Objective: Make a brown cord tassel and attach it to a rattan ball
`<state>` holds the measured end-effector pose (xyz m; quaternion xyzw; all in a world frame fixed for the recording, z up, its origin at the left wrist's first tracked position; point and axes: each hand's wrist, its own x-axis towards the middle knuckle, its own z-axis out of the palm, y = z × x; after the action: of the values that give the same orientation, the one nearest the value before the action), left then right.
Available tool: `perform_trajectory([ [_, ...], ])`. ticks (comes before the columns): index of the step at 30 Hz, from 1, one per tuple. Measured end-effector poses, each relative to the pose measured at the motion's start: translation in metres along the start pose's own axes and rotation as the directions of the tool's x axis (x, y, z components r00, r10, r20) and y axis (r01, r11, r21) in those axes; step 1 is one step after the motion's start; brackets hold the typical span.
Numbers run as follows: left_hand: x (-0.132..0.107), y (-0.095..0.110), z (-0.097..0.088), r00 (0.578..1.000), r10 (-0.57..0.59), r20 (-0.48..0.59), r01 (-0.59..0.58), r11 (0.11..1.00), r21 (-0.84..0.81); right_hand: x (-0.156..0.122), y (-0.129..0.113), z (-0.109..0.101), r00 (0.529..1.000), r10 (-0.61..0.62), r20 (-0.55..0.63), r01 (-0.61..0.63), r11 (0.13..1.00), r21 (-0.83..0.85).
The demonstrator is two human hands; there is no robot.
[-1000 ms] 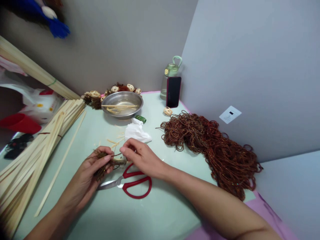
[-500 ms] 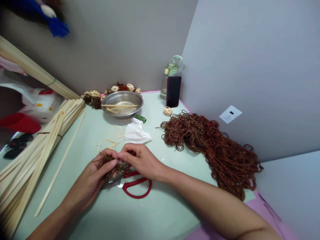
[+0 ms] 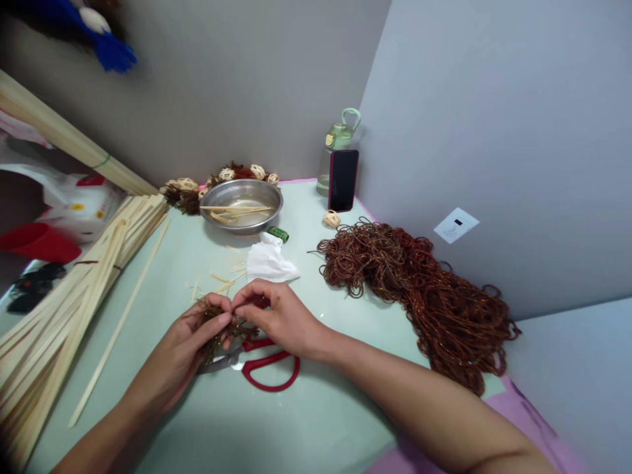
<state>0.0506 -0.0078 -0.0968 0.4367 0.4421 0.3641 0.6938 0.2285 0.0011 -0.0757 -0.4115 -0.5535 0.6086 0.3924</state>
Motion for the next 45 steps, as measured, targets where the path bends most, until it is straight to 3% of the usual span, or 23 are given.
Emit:
perform_trajectory([
  [8, 0.001, 0.002, 0.001, 0.999, -0.038, 0.017, 0.039, 0.998, -0.051, -0.002, 0.002, 0.001, 1.000, -0.017, -0.012, 0.015, 0.989, -0.149],
  [19, -0.001, 0.009, -0.001, 0.998, -0.010, 0.068, 0.026, 0.967, -0.253, 0.000, 0.006, 0.002, 0.996, 0.072, 0.042, -0.073, 0.997, 0.024],
  [25, -0.002, 0.012, 0.002, 0.999, 0.053, 0.002, -0.051, 0.974, -0.221, 0.002, 0.008, 0.004, 0.998, 0.037, 0.051, -0.043, 0.992, 0.115],
  [32, 0.001, -0.001, 0.001, 0.997, 0.067, -0.028, -0.070, 0.993, -0.096, 0.003, 0.007, 0.005, 0.999, 0.039, 0.023, -0.043, 0.976, 0.213],
  [37, 0.001, 0.000, 0.000, 1.000, 0.018, 0.009, -0.017, 0.999, -0.051, 0.003, 0.011, 0.003, 0.998, 0.059, -0.017, -0.055, 0.980, 0.189],
  [45, 0.000, 0.007, 0.002, 0.998, -0.065, 0.024, 0.068, 0.990, -0.122, 0.002, 0.009, 0.004, 0.996, 0.077, 0.041, -0.083, 0.982, 0.167],
])
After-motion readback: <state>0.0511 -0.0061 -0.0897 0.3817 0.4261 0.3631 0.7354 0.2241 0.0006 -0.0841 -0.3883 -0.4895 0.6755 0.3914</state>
